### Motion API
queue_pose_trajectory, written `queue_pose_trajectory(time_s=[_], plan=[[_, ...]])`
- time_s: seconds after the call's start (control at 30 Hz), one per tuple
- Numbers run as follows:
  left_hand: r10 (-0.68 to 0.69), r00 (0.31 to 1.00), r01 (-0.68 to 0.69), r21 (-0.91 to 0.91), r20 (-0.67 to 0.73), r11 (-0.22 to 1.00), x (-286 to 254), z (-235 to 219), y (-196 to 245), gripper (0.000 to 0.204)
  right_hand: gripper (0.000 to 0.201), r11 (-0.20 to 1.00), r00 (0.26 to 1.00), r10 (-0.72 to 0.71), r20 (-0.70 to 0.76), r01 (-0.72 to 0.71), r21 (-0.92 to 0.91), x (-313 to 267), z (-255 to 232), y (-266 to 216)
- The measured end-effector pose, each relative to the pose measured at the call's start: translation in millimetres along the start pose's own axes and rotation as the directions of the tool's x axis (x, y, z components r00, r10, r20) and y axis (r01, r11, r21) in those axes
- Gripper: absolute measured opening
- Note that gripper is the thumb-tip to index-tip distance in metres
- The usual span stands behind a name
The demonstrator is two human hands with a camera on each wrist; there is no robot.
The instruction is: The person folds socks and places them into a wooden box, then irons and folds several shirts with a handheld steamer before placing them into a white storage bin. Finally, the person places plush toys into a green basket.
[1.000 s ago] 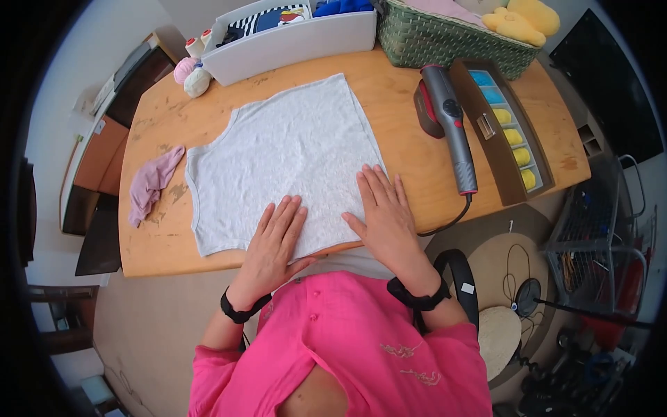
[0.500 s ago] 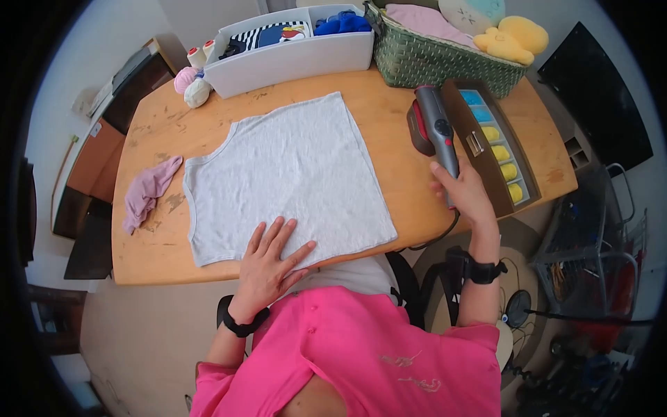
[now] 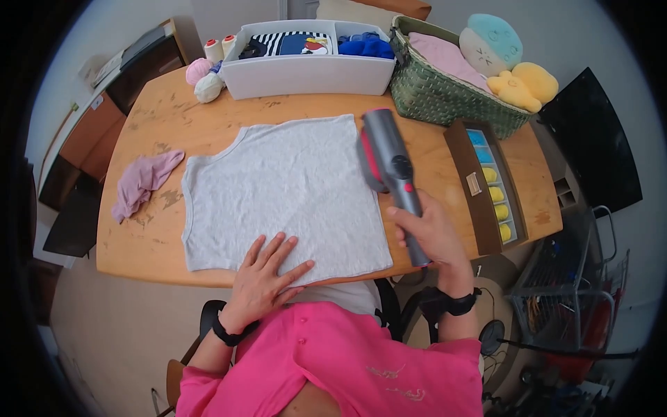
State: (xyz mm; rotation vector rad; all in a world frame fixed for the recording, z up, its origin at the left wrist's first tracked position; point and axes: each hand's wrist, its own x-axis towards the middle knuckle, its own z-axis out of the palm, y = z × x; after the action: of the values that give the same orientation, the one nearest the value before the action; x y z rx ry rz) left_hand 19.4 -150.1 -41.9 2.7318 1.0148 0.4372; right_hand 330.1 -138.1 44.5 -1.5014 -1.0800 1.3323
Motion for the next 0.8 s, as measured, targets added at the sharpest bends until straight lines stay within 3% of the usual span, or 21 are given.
queue_pose_trajectory(time_s=[0.2, 0.3, 0.8], plan=[[-0.014, 1.0, 0.014, -0.012, 0.014, 1.0, 0, -2, 1, 0.054, 0.029, 0.998, 0.937, 0.07, 0.342, -0.066, -0.024, 19, 56, -8], [-0.012, 1.0, 0.012, -0.024, 0.01, 1.0, 2, -3, 0, 0.056, 0.031, 0.994, 0.903, 0.097, 0.418, -0.07, -0.078, 33, 70, 7], [-0.028, 1.0, 0.028, -0.063, 0.005, 0.998, 0, 0, -1, 0.056, 0.02, 0.999, 0.997, 0.044, 0.066, -0.042, -0.034, 42, 8, 24]])
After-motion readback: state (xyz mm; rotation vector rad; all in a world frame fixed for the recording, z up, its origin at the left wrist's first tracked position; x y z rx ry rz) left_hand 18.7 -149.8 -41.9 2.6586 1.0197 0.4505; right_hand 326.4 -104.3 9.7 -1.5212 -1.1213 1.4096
